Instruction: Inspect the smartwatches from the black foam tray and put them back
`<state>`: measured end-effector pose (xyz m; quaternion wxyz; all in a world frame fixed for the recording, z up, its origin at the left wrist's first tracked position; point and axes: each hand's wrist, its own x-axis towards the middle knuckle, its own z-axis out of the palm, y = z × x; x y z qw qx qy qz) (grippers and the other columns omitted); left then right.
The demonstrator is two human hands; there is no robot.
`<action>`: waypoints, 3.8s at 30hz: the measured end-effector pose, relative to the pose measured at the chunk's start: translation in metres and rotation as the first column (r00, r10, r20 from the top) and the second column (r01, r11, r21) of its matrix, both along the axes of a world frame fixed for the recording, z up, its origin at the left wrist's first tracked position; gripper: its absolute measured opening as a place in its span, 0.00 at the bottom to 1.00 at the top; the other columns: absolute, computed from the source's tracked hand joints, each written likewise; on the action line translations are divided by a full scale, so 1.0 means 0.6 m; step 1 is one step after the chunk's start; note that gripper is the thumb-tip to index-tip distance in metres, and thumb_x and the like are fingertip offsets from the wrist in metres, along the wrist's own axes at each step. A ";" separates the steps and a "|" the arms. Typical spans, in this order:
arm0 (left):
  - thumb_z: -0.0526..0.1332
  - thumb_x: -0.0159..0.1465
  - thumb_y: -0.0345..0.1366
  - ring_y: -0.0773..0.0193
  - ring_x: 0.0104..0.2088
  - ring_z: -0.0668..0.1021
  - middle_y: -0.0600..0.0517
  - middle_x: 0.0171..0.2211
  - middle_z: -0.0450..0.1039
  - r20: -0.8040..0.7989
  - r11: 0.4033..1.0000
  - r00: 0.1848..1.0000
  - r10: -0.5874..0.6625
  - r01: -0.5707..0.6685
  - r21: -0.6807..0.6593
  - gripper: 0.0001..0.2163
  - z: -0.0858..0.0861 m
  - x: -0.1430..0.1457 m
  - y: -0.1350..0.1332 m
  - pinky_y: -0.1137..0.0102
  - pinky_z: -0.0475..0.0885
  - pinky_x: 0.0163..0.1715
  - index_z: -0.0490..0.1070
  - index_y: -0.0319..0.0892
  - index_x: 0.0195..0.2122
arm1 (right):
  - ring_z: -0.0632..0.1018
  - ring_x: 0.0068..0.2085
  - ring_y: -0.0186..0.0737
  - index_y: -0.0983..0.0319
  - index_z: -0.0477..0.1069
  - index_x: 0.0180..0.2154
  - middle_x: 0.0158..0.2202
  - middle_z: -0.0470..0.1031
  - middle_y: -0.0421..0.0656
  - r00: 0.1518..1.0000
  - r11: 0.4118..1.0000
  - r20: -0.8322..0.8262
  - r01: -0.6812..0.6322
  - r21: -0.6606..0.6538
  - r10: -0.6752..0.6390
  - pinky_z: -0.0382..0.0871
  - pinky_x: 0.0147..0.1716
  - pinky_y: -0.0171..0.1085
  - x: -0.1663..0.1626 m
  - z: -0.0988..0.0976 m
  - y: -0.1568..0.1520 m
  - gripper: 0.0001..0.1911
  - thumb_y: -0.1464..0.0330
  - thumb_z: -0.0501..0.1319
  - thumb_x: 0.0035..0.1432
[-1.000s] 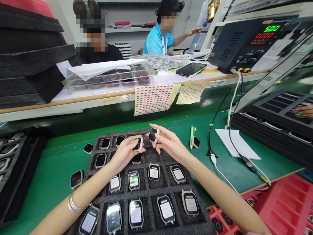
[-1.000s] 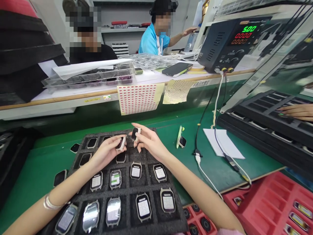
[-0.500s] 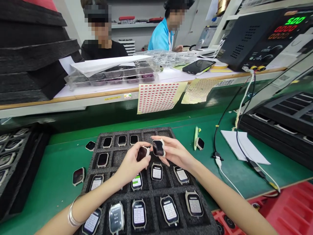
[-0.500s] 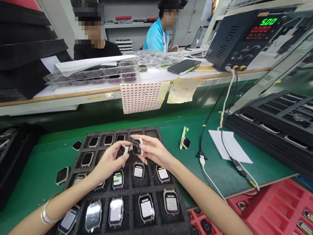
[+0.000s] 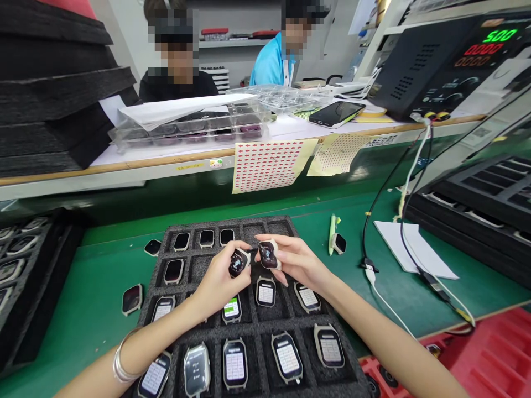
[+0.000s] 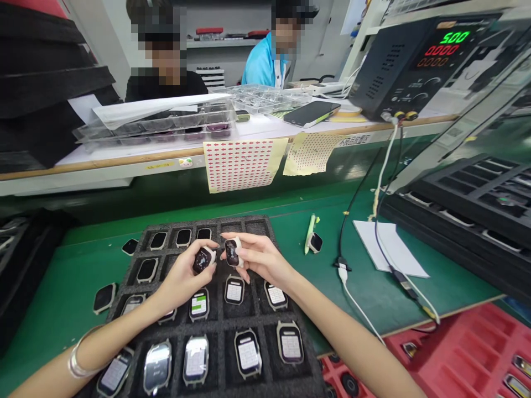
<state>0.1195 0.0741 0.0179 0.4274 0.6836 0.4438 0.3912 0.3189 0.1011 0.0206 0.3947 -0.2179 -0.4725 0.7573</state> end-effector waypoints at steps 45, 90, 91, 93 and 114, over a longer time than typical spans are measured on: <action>0.55 0.59 0.29 0.63 0.35 0.70 0.53 0.35 0.68 0.042 1.000 0.999 0.006 -0.005 -0.027 0.13 0.002 -0.003 0.000 0.70 0.65 0.37 0.62 0.44 0.46 | 0.71 0.19 0.30 0.64 0.70 0.53 0.36 0.77 0.50 0.994 0.998 0.088 0.059 0.001 -0.059 0.66 0.15 0.30 0.002 0.006 -0.010 0.23 0.67 0.65 0.55; 0.61 0.55 0.30 0.59 0.38 0.77 0.47 0.40 0.72 0.474 0.914 0.875 0.093 0.113 -0.389 0.21 0.008 0.000 0.015 0.66 0.74 0.36 0.61 0.40 0.51 | 0.72 0.24 0.31 0.63 0.67 0.51 0.38 0.74 0.48 0.994 0.994 0.078 0.079 -0.069 -0.074 0.67 0.19 0.29 0.004 0.009 -0.006 0.18 0.68 0.60 0.60; 0.60 0.55 0.30 0.58 0.39 0.77 0.47 0.40 0.73 0.493 0.904 0.864 0.107 0.121 -0.410 0.21 0.009 0.000 0.016 0.66 0.74 0.36 0.62 0.40 0.51 | 0.72 0.23 0.31 0.63 0.67 0.52 0.37 0.74 0.47 0.993 0.994 0.088 0.091 -0.067 -0.085 0.66 0.18 0.29 0.004 0.009 -0.006 0.18 0.68 0.60 0.60; 0.58 0.56 0.29 0.57 0.40 0.77 0.47 0.38 0.74 0.517 0.895 0.847 0.125 0.128 -0.427 0.21 0.008 -0.002 0.017 0.66 0.74 0.36 0.61 0.39 0.52 | 0.73 0.22 0.31 0.63 0.65 0.54 0.37 0.75 0.48 0.987 0.992 0.118 0.113 -0.055 -0.106 0.66 0.16 0.28 0.006 0.008 -0.005 0.20 0.68 0.60 0.59; 0.57 0.58 0.28 0.62 0.36 0.76 0.52 0.37 0.68 0.419 0.956 0.907 -0.043 0.158 -0.246 0.19 -0.016 -0.008 0.022 0.70 0.74 0.32 0.59 0.44 0.50 | 0.78 0.25 0.36 0.63 0.61 0.57 0.43 0.75 0.52 0.951 0.982 0.262 0.131 0.136 -0.163 0.69 0.17 0.30 0.008 0.000 -0.010 0.26 0.67 0.62 0.58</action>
